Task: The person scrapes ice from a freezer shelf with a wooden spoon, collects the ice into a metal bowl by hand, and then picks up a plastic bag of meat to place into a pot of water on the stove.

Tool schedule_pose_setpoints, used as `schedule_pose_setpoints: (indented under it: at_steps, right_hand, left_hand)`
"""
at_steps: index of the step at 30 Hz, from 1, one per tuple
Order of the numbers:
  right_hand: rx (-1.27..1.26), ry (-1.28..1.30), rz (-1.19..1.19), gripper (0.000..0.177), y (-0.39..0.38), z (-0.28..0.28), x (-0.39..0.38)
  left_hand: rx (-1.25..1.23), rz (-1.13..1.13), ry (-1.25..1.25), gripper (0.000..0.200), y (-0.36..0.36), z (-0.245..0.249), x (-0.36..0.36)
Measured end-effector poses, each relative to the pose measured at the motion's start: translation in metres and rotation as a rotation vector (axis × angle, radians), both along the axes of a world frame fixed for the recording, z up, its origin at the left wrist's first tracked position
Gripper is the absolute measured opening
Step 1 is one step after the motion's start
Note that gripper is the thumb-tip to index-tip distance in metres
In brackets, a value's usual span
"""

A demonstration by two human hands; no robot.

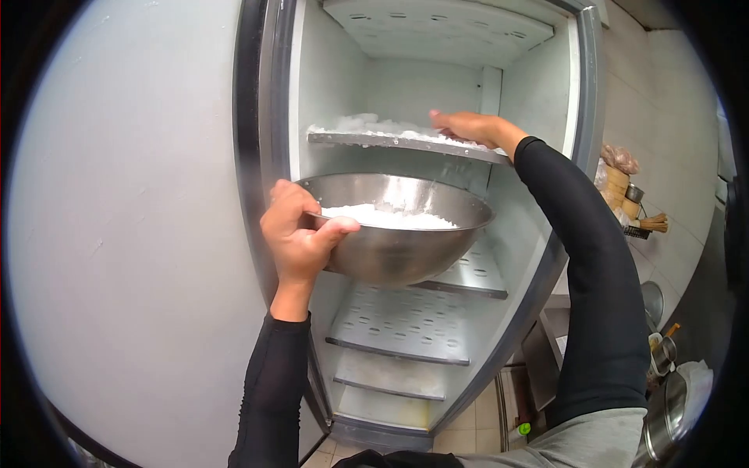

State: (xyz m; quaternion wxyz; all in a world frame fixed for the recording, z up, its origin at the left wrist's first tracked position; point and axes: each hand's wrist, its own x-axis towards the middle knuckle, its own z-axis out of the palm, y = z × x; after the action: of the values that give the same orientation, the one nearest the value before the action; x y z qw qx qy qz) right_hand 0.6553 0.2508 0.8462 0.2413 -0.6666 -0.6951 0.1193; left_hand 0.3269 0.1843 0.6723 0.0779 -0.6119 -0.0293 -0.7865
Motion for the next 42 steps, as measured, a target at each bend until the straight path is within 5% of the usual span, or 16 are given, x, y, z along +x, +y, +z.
schedule_pose_setpoints:
  at_steps: [2, 4, 10, 12, 14, 17, 26, 31, 34, 35, 42]
  right_hand:
    - [-0.002, -0.189, 0.248, 0.077, -0.021, 0.005, -0.037]
    - [0.056, -0.114, 0.174, 0.068, -0.051, 0.001, -0.080]
    - [-0.004, 0.186, 0.632, 0.053, -0.036, 0.035, -0.073]
    - [0.318, -0.397, 0.251, 0.054, -0.045, 0.051, -0.055]
    - [0.382, -0.775, -0.067, 0.055, -0.042, 0.063, -0.040]
    - [0.317, -0.785, -0.296, 0.058, -0.022, 0.080, -0.014]
    - [0.123, -0.802, -0.484, 0.064, 0.046, 0.092, 0.061]
    - [-0.028, -0.519, -0.421, 0.078, 0.087, 0.053, 0.126]
    - [-0.215, -0.154, -0.379, 0.087, 0.123, 0.009, 0.108]
    - [-0.331, -0.223, -0.332, 0.089, 0.107, 0.014, 0.074]
    - [-0.187, 0.032, -0.017, 0.097, 0.171, 0.008, 0.009]
  left_hand:
    - [-0.036, 0.023, 0.021, 0.061, 0.000, 0.004, 0.003]
    - [-0.017, 0.025, 0.023, 0.062, 0.000, 0.009, 0.009]
    - [0.021, 0.094, -0.014, 0.052, -0.007, -0.007, 0.023]
    - [0.029, 0.113, -0.026, 0.057, -0.001, -0.022, 0.024]
    - [-0.002, 0.136, -0.020, 0.063, 0.007, -0.039, 0.025]
    - [-0.056, 0.137, 0.017, 0.068, 0.022, -0.057, 0.029]
    - [0.010, 0.075, 0.101, 0.073, 0.045, -0.067, 0.019]
    - [-0.071, 0.094, 0.182, 0.076, 0.045, -0.073, 0.010]
    - [-0.088, 0.086, 0.195, 0.075, 0.040, -0.069, 0.008]
    - [-0.084, 0.063, 0.183, 0.074, 0.037, -0.065, 0.008]
    - [-0.081, 0.047, 0.187, 0.073, 0.041, -0.044, 0.011]
